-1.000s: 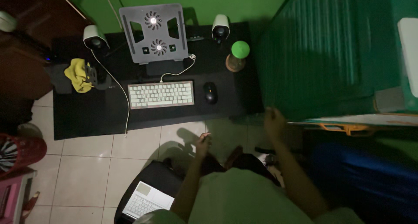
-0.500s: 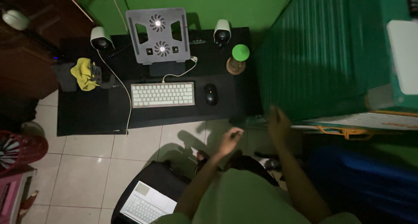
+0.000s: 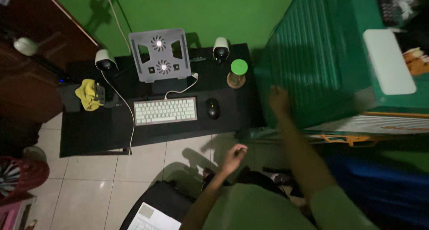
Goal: The person plugs a power cord into a wall outlet, moves a laptop from a chair to a desk, opens the laptop, and connects cables to it.
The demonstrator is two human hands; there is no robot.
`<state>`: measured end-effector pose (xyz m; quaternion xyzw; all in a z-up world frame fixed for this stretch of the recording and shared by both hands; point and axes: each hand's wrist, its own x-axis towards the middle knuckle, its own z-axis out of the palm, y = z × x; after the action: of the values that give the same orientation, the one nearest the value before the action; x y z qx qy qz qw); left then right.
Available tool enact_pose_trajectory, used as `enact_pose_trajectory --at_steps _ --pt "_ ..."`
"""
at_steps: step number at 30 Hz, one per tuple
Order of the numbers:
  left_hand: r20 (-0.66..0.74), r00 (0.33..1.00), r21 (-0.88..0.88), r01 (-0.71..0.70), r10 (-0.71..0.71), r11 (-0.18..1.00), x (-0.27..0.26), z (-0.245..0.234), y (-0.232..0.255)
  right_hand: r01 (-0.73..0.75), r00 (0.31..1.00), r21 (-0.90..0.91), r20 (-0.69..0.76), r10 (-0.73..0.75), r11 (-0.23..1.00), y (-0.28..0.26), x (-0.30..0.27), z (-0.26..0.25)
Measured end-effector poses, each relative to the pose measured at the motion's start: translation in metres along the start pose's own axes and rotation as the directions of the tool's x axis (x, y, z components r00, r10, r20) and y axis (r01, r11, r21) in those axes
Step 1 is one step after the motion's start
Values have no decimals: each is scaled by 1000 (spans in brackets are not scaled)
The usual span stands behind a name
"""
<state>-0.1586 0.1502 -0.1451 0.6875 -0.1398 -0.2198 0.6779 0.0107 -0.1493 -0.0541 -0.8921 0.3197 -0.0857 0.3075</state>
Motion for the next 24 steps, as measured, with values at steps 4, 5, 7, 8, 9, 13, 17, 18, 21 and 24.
enact_pose_trajectory --at_steps 4,5,7,8,9,13,17,18,21,24 --pt "-45 994 -41 103 -105 994 -9 -15 3 129 982 44 -144 -122 991 -11 11 1" --pt "-58 993 -68 99 -103 993 -9 -17 3 105 987 78 -131 -94 991 -14 13 1" --pt "-93 995 -103 24 -33 994 -9 -19 3 -10 997 108 -76 19 994 -19 13 3" --pt "-107 994 -117 -13 1 993 -9 -21 3 -102 993 101 -41 107 990 -21 15 2" --pt "-95 995 -130 14 -27 991 -8 -24 3 -193 981 90 -5 195 977 -22 16 1" --pt "-89 996 -9 -21 20 1000 5 -30 5 -113 988 116 -94 124 987 -14 8 3" --pt "-17 998 162 60 -58 985 50 -23 14 93 983 84 -168 -78 992 6 -15 15" --pt "5 1000 174 3 -4 985 67 -18 16 116 981 71 -167 -103 991 11 -24 20" --pt "86 995 227 -76 58 971 116 10 22 139 982 105 -142 -124 985 22 -45 36" --pt "188 982 348 -54 -13 936 156 35 26 -339 934 562 300 196 755 31 -68 45"
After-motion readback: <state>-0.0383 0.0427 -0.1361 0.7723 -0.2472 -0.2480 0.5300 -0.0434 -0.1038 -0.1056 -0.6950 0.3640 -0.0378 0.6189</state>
